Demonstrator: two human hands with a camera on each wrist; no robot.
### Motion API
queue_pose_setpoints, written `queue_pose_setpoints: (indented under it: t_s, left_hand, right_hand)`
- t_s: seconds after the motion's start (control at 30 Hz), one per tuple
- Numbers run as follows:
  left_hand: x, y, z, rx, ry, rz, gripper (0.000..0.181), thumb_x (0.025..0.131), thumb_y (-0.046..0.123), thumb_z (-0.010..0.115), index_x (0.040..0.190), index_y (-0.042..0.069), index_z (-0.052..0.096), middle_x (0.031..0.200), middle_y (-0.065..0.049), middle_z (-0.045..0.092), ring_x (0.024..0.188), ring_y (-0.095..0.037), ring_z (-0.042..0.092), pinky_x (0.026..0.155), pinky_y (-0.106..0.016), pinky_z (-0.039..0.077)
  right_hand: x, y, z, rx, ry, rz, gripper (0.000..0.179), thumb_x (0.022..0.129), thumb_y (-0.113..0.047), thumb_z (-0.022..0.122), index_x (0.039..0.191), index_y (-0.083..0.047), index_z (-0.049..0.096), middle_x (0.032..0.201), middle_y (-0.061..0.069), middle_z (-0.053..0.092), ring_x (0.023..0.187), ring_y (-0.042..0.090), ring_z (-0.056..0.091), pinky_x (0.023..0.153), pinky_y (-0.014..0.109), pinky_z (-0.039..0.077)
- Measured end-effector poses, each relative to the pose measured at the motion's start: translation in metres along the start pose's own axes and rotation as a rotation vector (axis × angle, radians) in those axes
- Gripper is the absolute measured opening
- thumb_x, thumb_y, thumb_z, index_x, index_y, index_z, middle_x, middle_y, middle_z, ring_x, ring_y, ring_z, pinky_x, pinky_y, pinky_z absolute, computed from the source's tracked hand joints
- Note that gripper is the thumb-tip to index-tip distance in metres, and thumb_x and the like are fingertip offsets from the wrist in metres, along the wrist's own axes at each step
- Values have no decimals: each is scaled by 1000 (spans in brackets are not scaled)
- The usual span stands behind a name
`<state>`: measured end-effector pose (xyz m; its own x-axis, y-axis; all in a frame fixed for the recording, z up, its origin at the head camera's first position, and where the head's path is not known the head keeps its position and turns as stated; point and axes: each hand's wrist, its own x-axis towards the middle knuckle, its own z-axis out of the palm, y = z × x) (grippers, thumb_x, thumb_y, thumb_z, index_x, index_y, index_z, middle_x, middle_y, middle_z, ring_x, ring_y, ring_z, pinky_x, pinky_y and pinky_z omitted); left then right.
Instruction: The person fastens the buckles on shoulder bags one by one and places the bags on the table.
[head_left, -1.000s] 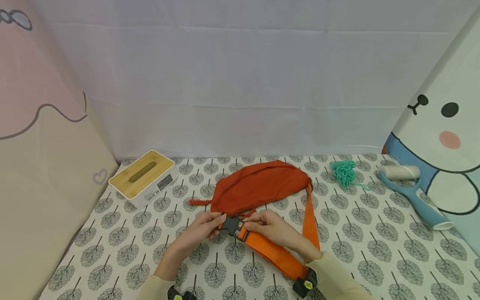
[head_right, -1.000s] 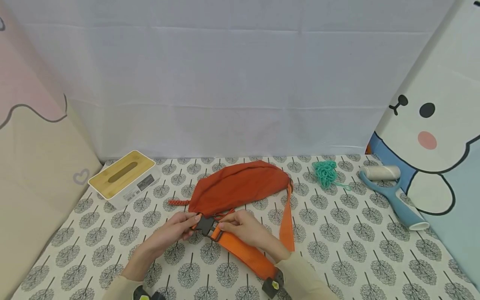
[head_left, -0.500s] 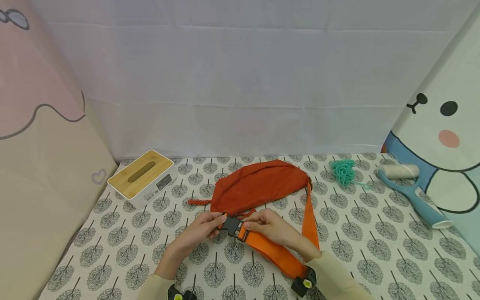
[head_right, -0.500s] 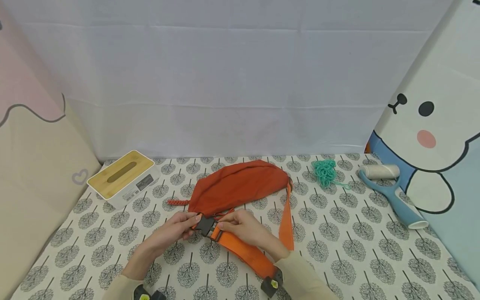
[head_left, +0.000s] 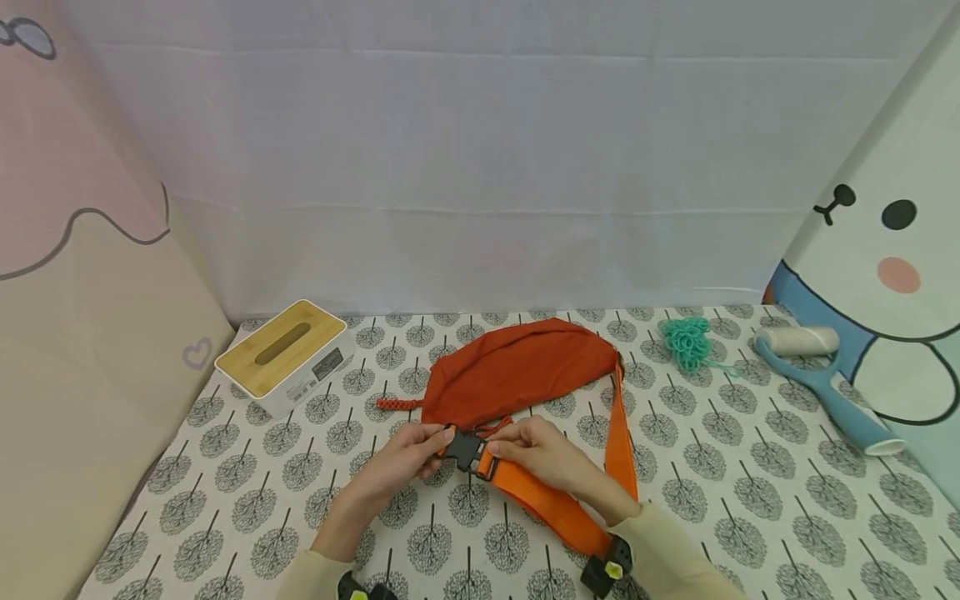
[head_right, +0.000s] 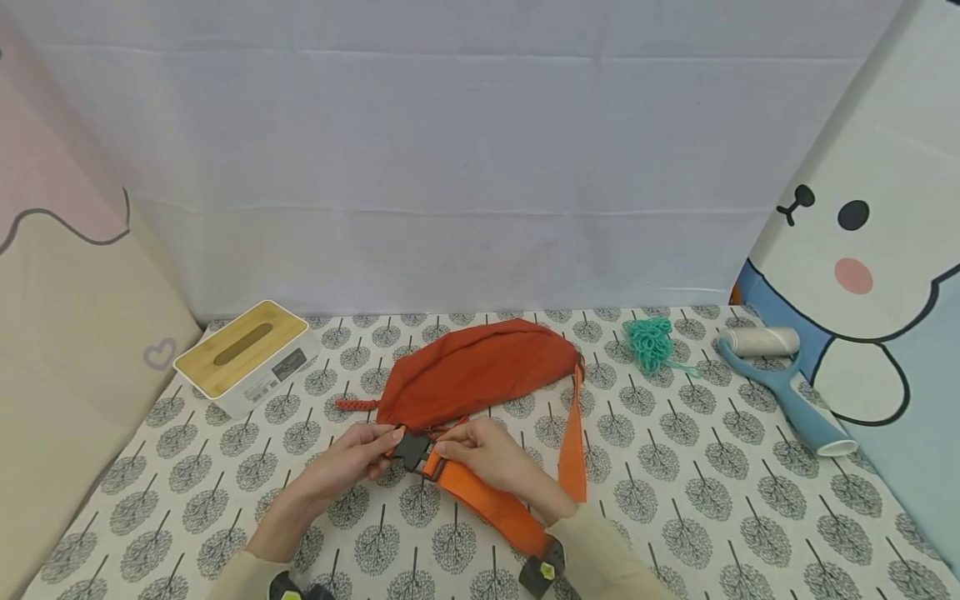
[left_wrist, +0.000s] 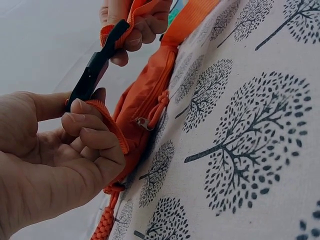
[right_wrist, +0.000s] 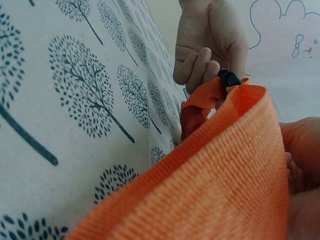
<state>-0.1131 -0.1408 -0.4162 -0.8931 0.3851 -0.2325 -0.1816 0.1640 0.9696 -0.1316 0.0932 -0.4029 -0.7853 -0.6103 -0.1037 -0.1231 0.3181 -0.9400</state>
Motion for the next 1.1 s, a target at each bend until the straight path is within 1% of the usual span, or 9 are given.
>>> queue_pose_setpoints:
  t_s: [0.1,0.23,0.37,0.47,0.6,0.7,0.8,0.9,1.1]
  left_hand:
    - [0,1,1,-10,7,1,26,103,19,50,81,6,53,69,1,46,60,-7,38,55,-19,34]
    - [0,1,3,-21,25,-7,25,103,20,50,82,6,55,69,1,45,59,-7,39,55,-19,33]
    - [0,1,4,-30,38,-15,25,103,21,51,82,6,55,68,2,44,58,-7,39,54,-18,33]
    - [0,2,4,-40,41,-12,25,103,21,51,85,5,56,68,1,45,59,-7,39,54,-19,33]
    - [-1,2,5,-43,42,-8,24,102,21,51,87,4,57,69,1,46,59,-7,39,54,-19,33]
    - [-1,2,5,-42,43,-16,24,102,20,52,84,5,56,69,1,46,59,-7,39,54,-18,34]
    - [-1,2,5,-38,29,-15,24,102,19,52,81,6,54,67,2,44,58,-7,38,55,-18,34]
    - [-1,2,5,-27,10,-11,26,102,18,51,78,7,50,66,1,43,58,-7,37,55,-19,34]
    - [0,1,5,-27,6,-11,28,103,18,50,76,9,46,65,2,41,57,-7,36,54,-19,33]
  right_hand:
    - [0,1,1,-10,11,6,26,99,-14,57,111,6,69,53,-4,41,47,5,25,50,19,26]
    - [0,1,2,-17,27,18,27,99,-14,57,112,6,69,53,-5,41,49,6,24,51,20,25]
    - [1,1,2,-21,43,21,26,99,-15,57,111,5,69,57,-1,54,52,6,29,53,20,27]
    - [1,1,3,-24,57,21,25,99,-15,58,110,4,70,68,4,65,57,6,34,55,20,28]
    - [2,1,3,-22,67,25,25,98,-15,59,109,4,70,75,7,70,61,6,38,57,20,31]
    - [2,2,3,-13,54,26,26,99,-14,58,111,6,69,65,4,65,58,6,37,57,19,32]
    - [2,2,2,1,33,24,26,99,-12,57,112,7,68,53,-3,48,50,6,28,52,19,28]
    - [1,3,1,14,14,15,25,99,-11,57,111,8,68,50,-6,35,47,7,19,48,21,22]
    - [1,3,1,34,7,17,26,98,-11,58,112,9,68,49,-7,30,45,6,18,47,21,20]
